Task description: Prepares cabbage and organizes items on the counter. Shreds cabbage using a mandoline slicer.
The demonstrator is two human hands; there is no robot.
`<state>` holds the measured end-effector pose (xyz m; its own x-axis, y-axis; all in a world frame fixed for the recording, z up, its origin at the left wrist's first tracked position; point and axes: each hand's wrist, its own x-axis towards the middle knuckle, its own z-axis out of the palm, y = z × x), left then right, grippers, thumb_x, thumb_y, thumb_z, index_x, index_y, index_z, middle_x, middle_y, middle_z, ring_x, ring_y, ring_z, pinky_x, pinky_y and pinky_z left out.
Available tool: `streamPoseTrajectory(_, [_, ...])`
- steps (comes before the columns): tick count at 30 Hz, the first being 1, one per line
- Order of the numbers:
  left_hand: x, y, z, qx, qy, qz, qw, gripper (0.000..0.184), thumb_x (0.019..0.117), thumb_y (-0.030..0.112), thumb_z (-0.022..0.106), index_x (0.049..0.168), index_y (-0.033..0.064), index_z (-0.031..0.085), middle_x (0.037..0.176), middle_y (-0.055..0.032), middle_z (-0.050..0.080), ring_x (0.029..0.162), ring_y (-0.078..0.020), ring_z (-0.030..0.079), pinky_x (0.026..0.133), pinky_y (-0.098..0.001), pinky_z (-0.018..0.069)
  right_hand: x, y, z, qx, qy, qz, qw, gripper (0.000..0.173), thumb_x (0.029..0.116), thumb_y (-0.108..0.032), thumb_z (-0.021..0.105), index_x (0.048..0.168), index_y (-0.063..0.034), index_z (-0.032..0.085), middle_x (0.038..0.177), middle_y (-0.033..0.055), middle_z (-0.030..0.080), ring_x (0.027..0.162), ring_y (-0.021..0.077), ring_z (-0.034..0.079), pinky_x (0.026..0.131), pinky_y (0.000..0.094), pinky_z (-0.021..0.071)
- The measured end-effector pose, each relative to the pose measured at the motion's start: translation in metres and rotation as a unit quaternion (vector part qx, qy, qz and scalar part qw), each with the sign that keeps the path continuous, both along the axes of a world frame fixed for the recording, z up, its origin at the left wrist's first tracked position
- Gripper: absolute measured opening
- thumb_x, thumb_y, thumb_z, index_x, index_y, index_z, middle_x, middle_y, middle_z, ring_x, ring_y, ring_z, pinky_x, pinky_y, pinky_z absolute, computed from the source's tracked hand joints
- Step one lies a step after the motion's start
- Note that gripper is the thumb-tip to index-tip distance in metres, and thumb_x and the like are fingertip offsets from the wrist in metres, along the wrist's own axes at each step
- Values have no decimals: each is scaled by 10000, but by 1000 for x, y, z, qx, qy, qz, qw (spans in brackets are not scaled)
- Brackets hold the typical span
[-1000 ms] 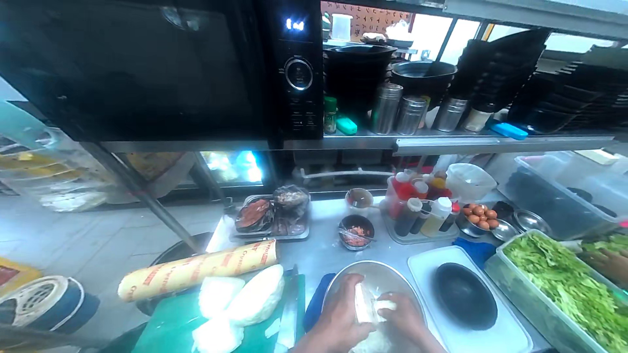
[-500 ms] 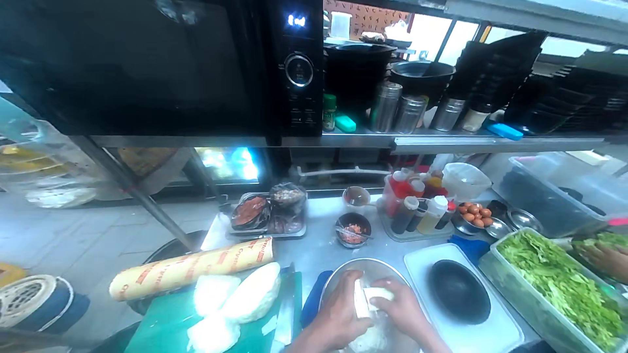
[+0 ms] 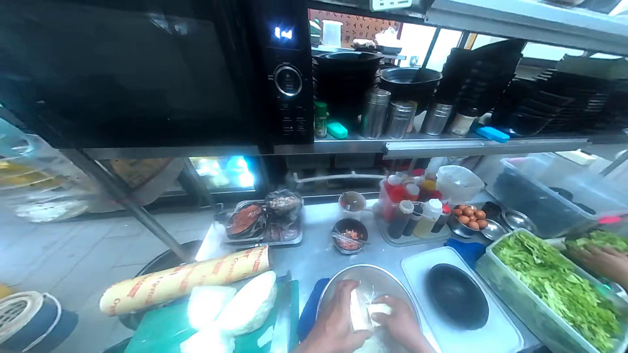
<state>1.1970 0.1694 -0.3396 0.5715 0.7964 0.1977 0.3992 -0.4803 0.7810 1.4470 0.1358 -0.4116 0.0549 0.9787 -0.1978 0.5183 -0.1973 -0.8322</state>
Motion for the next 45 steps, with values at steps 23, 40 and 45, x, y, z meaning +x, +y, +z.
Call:
streamPoseTrajectory(23, [0,-5,1,-29,26,8,999,1048,702,491,897,1514,114,353,1485,-109,477,1283,-158,568,1048,-359,543,-17,-4,44,70,30,42,996,312,832,-305,848,1126,-242,767,1165,-61,713,1098,78,668,965,350,599])
streamPoseTrajectory(40, [-1,-11,-1,-31,15,16,999,1053,688,483,911,1508,115,362,1486,-105,481,1267,-157,585,1030,-362,556,2,1,-7,-40,-3,70,997,325,864,-271,795,1166,-192,706,1195,38,683,1039,166,696,912,429,619])
streamPoseTrajectory(45, [-2,-13,-4,-29,16,25,999,1044,702,498,900,1513,128,357,1474,-96,489,1231,-141,605,1004,-356,573,-17,-3,50,50,6,101,994,320,874,-291,803,1167,-207,707,1188,-11,667,1114,109,644,974,359,582])
